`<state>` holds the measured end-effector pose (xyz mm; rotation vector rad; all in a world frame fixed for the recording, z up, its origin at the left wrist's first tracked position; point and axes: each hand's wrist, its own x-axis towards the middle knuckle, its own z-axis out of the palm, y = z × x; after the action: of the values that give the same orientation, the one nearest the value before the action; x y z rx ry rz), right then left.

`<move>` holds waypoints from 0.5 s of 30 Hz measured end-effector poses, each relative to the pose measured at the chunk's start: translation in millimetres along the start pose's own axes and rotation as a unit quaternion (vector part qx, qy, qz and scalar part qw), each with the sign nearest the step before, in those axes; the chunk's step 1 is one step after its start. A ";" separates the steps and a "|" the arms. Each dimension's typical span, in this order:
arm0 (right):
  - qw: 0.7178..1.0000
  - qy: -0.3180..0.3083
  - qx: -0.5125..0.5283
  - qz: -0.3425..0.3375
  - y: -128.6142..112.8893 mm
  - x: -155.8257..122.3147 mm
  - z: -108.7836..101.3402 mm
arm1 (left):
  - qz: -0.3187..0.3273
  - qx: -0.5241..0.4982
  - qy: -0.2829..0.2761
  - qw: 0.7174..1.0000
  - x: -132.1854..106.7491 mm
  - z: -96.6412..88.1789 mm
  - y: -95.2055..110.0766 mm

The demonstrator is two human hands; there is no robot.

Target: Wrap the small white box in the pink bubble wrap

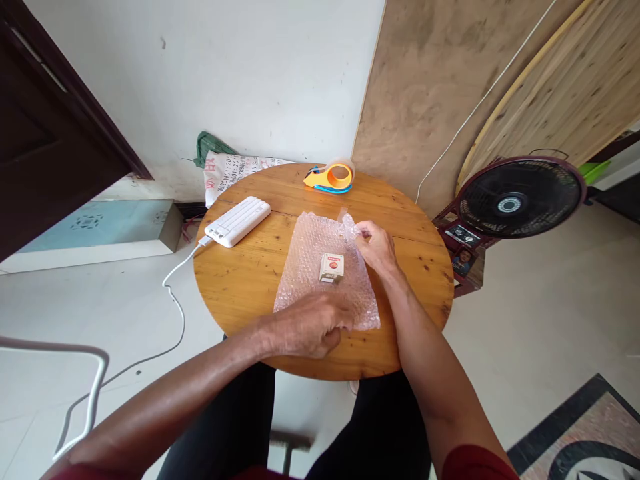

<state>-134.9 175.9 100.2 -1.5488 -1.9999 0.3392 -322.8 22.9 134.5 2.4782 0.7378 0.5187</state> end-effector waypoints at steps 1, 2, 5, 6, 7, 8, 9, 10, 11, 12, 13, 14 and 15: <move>1.000 0.000 -0.029 0.006 -1.5 -0.7 1.8 | -0.013 -0.024 0.008 1.000 0.2 -6.7 -1.1; 0.998 0.000 -0.055 0.015 -2.9 -1.2 3.3 | -0.039 -0.050 0.037 0.997 1.0 -13.4 -4.3; 0.996 -0.008 -0.087 0.031 -4.7 -2.3 6.6 | -0.136 -0.101 0.157 0.973 8.2 -30.1 -27.2; 0.996 -0.011 -0.084 0.029 -4.7 -2.4 7.4 | -0.174 -0.100 0.201 0.959 12.4 -33.9 -38.6; 0.996 -0.012 -0.080 0.025 -4.4 -2.5 8.2 | -0.211 -0.087 0.227 0.947 17.2 -36.5 -50.7; 0.997 -0.012 -0.079 0.023 -4.0 -2.5 8.8 | -0.242 -0.074 0.240 0.937 22.4 -38.2 -62.8; 0.996 -0.011 -0.081 0.024 -3.6 -2.5 9.3 | -0.258 -0.071 0.242 0.933 27.7 -38.9 -74.0; 0.996 -0.009 -0.083 0.027 -3.3 -2.3 9.7 | -0.259 -0.082 0.230 0.934 32.6 -38.6 -83.8; 0.996 -0.006 -0.086 0.033 -3.2 -2.2 9.8 | -0.257 -0.094 0.223 0.936 36.9 -37.4 -91.9; 0.995 -0.003 -0.087 0.040 -3.3 -2.1 9.8 | -0.247 -0.101 0.212 0.940 40.3 -35.5 -98.4; 0.995 0.000 -0.087 0.043 -3.7 -2.0 9.6 | -0.240 -0.100 0.208 0.943 42.7 -32.9 -103.4; 0.995 0.001 -0.085 0.044 -4.4 -1.9 9.3 | -0.231 -0.093 0.203 0.947 44.1 -29.9 -107.4; 0.996 0.002 -0.083 0.040 -5.2 -1.9 8.9 | -0.222 -0.079 0.199 0.951 44.4 -26.7 -110.8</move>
<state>-143.9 173.8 95.3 -1.7339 -2.0095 0.2048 -345.1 139.2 103.5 1.9869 1.3137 0.8737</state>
